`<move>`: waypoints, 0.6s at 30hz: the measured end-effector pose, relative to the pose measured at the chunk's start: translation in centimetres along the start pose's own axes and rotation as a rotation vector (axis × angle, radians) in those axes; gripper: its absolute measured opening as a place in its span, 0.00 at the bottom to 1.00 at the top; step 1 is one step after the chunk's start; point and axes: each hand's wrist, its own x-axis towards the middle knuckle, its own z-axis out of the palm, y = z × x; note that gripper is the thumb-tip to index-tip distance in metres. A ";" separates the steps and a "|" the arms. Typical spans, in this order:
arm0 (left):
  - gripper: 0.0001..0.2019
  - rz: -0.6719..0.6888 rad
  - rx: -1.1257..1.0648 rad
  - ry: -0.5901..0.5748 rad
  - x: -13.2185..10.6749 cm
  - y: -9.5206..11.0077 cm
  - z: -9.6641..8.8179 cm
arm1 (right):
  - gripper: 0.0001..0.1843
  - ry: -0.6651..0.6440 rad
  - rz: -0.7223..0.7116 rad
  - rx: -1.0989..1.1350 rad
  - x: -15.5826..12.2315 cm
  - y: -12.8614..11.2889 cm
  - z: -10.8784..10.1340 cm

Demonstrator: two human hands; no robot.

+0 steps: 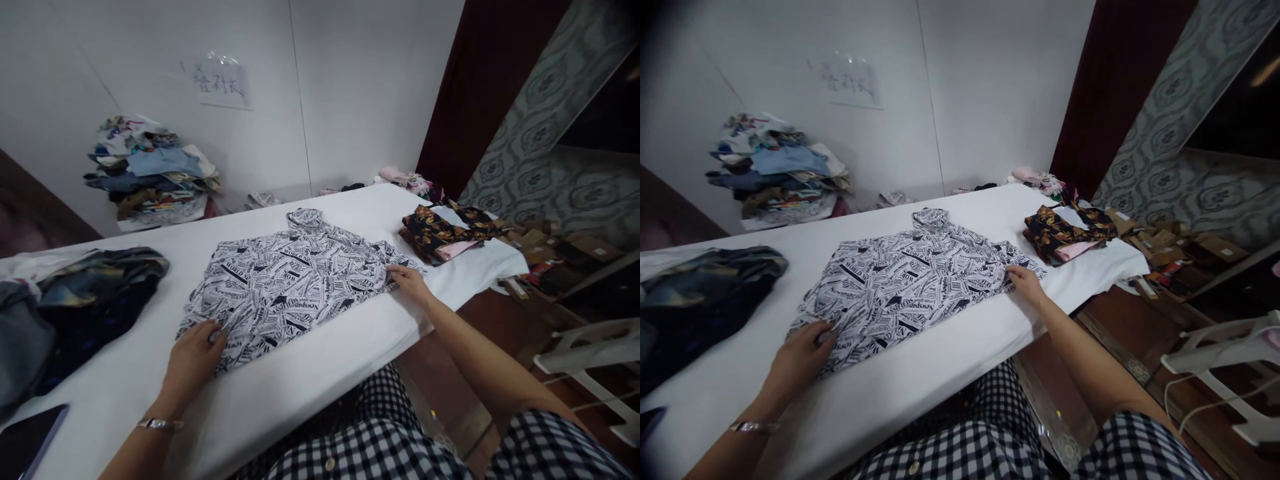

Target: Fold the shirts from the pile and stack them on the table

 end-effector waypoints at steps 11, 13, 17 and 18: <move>0.23 0.065 0.008 0.066 -1.0 -0.3 1.6 | 0.14 -0.087 0.133 -0.548 3.8 -3.8 0.9; 0.23 0.055 0.008 0.075 -1.1 -0.4 1.6 | 0.12 -0.069 0.143 -0.552 4.3 -3.7 1.0; 0.22 -0.016 -0.014 0.088 -1.2 -0.2 1.6 | 0.12 -0.039 0.183 -0.540 4.5 -2.9 0.5; 0.22 -0.025 -0.018 0.089 -1.2 -0.2 1.7 | 0.12 -0.039 0.181 -0.538 4.4 -2.8 0.3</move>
